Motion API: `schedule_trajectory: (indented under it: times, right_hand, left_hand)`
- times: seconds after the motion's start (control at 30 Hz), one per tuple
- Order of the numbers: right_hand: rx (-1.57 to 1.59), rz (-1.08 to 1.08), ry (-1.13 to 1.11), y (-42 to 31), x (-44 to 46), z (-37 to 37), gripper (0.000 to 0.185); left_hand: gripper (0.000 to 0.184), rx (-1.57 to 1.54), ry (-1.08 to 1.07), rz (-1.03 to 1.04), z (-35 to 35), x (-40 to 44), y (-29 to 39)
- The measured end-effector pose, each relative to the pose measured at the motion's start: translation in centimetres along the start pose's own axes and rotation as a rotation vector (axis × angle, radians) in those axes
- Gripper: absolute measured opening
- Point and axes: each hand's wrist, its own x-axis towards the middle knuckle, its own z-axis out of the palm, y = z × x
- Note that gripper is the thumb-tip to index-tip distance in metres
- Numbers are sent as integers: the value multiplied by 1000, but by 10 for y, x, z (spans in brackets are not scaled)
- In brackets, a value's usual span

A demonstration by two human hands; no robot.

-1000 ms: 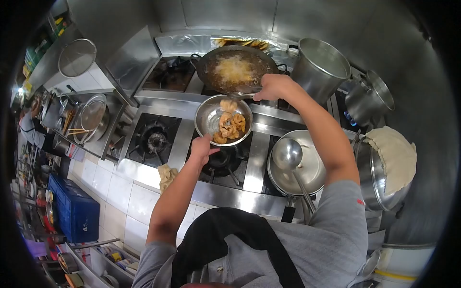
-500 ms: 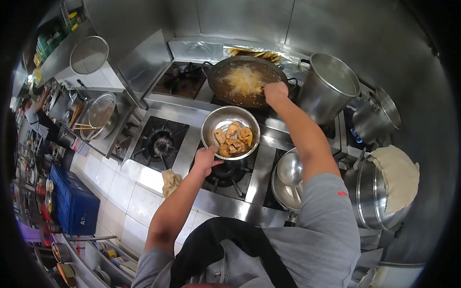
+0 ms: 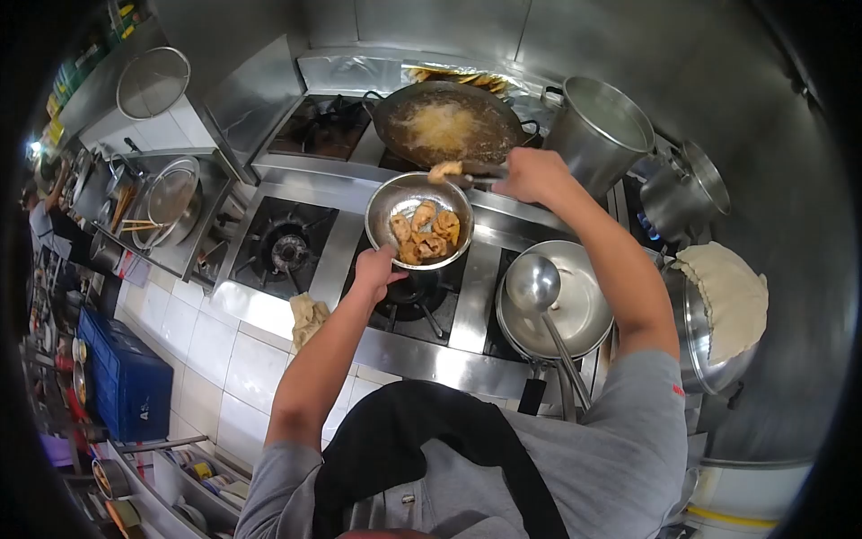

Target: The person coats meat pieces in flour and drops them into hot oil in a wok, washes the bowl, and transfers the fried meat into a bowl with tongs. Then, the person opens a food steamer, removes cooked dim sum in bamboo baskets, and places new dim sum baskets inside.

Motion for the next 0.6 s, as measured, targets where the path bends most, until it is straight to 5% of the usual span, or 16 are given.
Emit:
schedule_trajectory:
  times: [0.6]
  right_hand:
    - [-159,-18,11,-29,202,59,41]
  left_hand:
    - [30,-83,122,-78,-47,-29,-9]
